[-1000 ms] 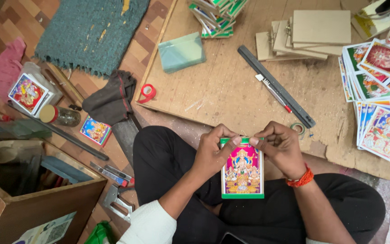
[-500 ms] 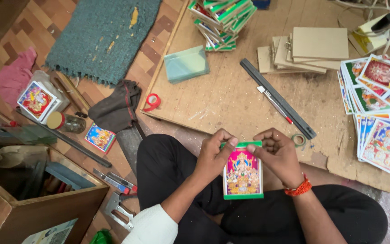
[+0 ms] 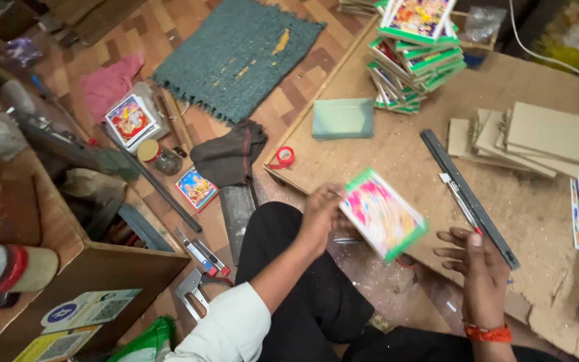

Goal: The person sits on the floor and assembles small cards by placing them onto cardboard backings and securing the edges with green tape. They handle multiple cards and backings, stacking finished units aside.

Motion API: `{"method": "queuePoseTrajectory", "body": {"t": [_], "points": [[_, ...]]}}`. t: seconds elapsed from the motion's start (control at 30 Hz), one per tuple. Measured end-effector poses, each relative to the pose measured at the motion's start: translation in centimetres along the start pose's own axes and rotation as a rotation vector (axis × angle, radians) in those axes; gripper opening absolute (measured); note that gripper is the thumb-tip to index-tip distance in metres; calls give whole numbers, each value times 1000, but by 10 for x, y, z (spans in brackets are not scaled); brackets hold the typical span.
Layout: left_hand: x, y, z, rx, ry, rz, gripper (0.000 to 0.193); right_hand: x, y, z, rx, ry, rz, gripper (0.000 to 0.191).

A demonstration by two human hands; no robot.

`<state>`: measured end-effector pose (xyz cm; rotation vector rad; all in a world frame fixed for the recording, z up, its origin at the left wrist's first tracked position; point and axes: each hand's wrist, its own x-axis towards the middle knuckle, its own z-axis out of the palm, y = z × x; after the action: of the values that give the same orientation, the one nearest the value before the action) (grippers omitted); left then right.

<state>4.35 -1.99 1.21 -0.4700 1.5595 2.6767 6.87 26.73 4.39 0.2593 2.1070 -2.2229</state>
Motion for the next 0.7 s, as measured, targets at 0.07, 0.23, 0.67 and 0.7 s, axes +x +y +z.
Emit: {"method": "queuePoseTrajectory", "body": {"t": [0.07, 0.23, 0.67, 0.7], "points": [[17, 25, -3, -174, 61, 65, 20, 3, 2, 0, 21, 29, 3, 40], [75, 90, 38, -276, -12, 232, 30, 14, 17, 2, -48, -31, -19, 32], [196, 78, 169, 21, -226, 201, 43, 22, 6, -10, -157, 121, -57, 28], [198, 70, 169, 45, -244, 270, 43, 21, 4, -13, -162, 124, -67, 28]]}}
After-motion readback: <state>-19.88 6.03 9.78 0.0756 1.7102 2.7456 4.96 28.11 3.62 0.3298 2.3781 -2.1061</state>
